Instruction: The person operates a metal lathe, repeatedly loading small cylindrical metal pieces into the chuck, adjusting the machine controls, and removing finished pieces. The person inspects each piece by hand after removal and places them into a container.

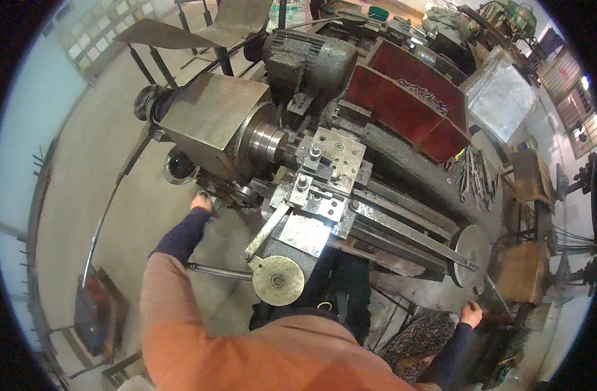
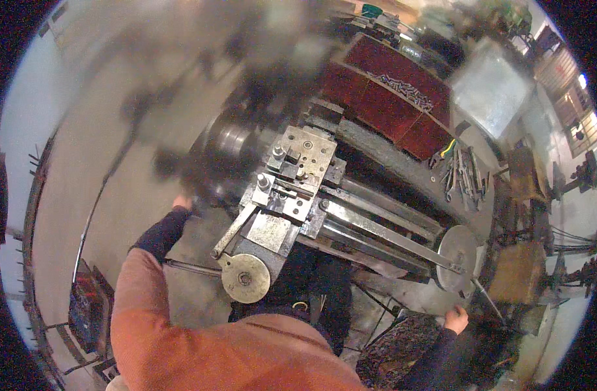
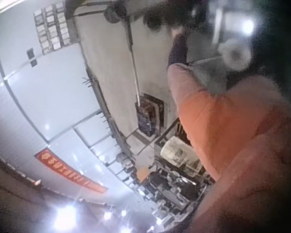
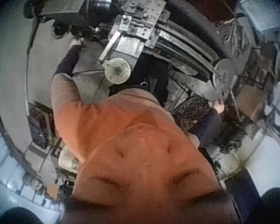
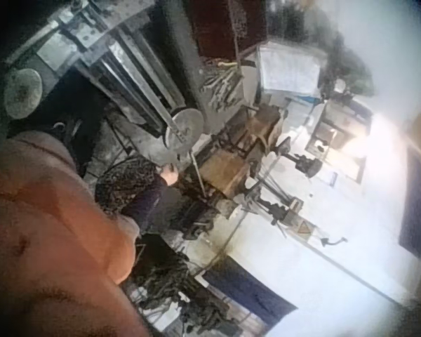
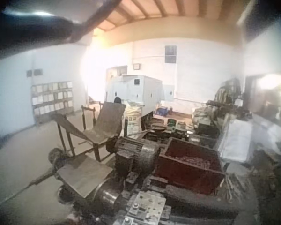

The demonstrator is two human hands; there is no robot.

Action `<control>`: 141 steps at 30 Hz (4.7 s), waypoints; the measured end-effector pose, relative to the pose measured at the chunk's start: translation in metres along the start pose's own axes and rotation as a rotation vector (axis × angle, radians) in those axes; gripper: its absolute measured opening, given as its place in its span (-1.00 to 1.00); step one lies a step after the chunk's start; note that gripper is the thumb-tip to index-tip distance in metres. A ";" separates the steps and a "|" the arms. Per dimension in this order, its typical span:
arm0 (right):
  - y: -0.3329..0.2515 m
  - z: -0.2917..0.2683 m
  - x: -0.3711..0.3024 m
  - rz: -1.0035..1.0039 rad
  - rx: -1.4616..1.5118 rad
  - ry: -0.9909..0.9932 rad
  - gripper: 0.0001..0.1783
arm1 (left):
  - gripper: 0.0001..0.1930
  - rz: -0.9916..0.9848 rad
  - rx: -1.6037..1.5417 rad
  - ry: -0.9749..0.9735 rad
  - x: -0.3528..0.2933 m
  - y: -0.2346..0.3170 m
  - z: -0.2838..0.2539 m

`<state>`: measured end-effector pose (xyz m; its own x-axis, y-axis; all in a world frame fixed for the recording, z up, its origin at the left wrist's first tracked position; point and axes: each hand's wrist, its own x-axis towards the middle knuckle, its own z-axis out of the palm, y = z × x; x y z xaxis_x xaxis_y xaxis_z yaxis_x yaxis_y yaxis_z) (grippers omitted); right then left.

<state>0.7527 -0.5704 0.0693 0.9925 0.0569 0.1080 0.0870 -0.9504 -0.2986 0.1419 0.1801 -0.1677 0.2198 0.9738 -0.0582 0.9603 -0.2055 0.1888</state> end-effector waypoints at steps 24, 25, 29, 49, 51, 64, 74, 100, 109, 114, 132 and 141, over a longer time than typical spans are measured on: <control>-0.633 0.009 -0.171 -1.366 0.192 -0.736 -0.73 | -0.59 -0.210 0.202 0.278 -0.115 -0.174 -0.353; -0.640 0.018 -0.173 -1.344 0.141 -0.726 -0.74 | -0.54 -0.340 0.249 0.159 -0.131 -0.202 -0.333; -0.637 0.023 -0.168 -1.339 0.096 -0.683 -0.75 | -0.40 -0.545 0.053 0.352 -0.171 -0.113 -0.302; -0.410 -0.040 -0.124 -1.285 1.366 -0.937 -0.31 | -0.63 -0.277 0.083 0.354 -0.219 -0.001 -0.295; -0.386 -0.032 -0.126 -1.224 1.437 -0.866 -0.34 | -0.61 -0.286 0.068 0.417 -0.202 0.000 -0.289; -0.345 -0.054 -0.113 -1.250 1.364 -0.617 -0.44 | -0.63 -0.417 0.144 0.348 -0.195 0.031 -0.294; -0.347 -0.077 -0.103 -1.220 1.377 -0.654 -0.50 | -0.64 -0.431 0.195 0.434 -0.191 0.024 -0.283; -0.447 -0.029 0.085 -1.078 0.947 -0.253 -0.56 | -0.64 -0.457 0.284 0.369 -0.187 0.011 -0.282; -0.208 -0.095 0.066 -0.917 0.770 -0.164 -0.58 | -0.63 -0.504 0.280 0.268 -0.180 0.042 -0.288; -0.060 -0.133 0.014 -0.571 0.672 -0.107 -0.58 | -0.51 -0.494 0.287 0.375 -0.167 -0.036 -0.280; 0.072 -0.051 -0.182 0.467 -0.199 -0.373 -0.48 | -0.60 -0.424 0.342 0.418 -0.156 0.017 -0.278; 0.071 -0.031 -0.178 0.462 -0.210 -0.373 -0.42 | -0.57 -0.471 0.370 0.413 -0.144 -0.006 -0.268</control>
<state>0.5793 -0.6572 0.0584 0.8900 -0.3074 -0.3367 -0.3393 -0.9399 -0.0388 0.0584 0.0673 0.1020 -0.2439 0.9095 0.3367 0.9484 0.2963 -0.1132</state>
